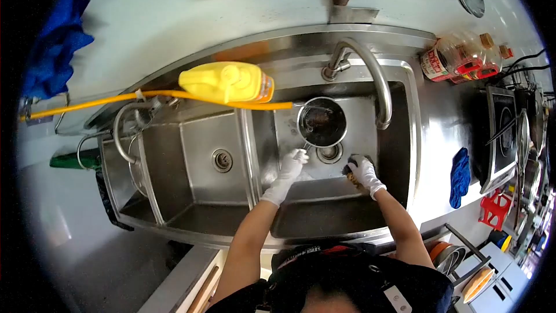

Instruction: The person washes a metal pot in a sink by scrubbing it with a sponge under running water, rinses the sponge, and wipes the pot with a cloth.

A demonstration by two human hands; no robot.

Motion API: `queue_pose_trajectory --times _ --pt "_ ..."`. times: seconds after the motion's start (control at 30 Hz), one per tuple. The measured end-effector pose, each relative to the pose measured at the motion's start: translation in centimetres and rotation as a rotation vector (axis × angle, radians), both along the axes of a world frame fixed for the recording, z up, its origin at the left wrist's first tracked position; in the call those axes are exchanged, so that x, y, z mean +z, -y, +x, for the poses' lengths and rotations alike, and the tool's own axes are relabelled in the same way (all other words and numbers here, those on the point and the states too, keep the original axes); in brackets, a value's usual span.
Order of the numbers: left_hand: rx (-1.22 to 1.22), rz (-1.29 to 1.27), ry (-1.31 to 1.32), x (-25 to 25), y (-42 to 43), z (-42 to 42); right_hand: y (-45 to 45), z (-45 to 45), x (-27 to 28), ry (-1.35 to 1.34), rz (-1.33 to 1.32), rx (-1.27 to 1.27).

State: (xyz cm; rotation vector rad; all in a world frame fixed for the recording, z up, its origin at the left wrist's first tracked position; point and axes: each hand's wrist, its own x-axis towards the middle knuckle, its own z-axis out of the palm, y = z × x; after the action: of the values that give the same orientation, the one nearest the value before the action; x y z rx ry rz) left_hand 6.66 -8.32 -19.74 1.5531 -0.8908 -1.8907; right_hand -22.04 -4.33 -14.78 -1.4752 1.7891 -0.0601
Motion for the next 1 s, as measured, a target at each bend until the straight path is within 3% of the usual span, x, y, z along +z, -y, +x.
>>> queue_pose_trajectory --times 0.03,0.17,0.2,0.27,0.3,0.33,0.4,0.43,0.5,0.6,0.7,0.73,0.9,1.0 --pt "0.017 0.022 -0.013 7.1 0.2 -1.3 0.2 0.2 0.0 0.063 0.036 0.011" --pt "0.013 0.171 0.102 16.3 -1.7 -0.1 0.2 2.7 1.9 0.049 0.059 0.006" --pt "0.079 0.232 0.054 16.3 -2.9 0.7 -0.4 2.6 1.3 0.036 0.013 0.077" --pt "-0.035 -0.183 0.370 12.7 -5.6 3.0 -1.8 1.7 -1.8 -0.021 0.029 0.123" --pt "0.021 -0.203 0.375 13.2 -6.9 2.7 -3.1 0.6 -4.5 -0.021 -0.023 0.095" --pt "0.076 -0.225 0.380 13.8 -8.1 2.4 -2.8 0.4 -1.7 -0.135 0.088 -0.021" --pt "0.298 0.139 0.122 19.7 -8.7 1.3 -3.5 -1.7 -1.3 -0.268 0.211 -0.145" --pt "0.292 0.151 0.115 20.0 -9.3 1.2 -4.7 -3.1 -3.6 -0.340 0.267 -0.164" --pt "0.290 0.170 0.107 20.4 -10.6 1.1 -5.7 -4.4 -2.5 -0.387 0.412 -0.015" --pt "0.289 0.212 0.098 20.2 -11.9 0.6 -6.6 -5.6 -4.2 -0.233 0.528 -0.073" --pt "0.293 0.211 0.085 20.6 -12.3 -0.3 -5.6 -3.8 -8.2 -0.150 0.618 -0.864" --pt "0.296 0.211 0.080 20.8 -12.5 -0.5 -6.2 -4.8 -13.1 -0.037 0.667 -0.974" --pt "0.301 0.197 0.084 20.6 -12.8 -1.8 -3.6 0.9 -8.3 -0.373 0.641 -0.767" --pt "0.299 0.217 0.066 20.3 -13.5 -2.1 -4.8 0.2 -7.8 -0.328 0.448 -0.660"
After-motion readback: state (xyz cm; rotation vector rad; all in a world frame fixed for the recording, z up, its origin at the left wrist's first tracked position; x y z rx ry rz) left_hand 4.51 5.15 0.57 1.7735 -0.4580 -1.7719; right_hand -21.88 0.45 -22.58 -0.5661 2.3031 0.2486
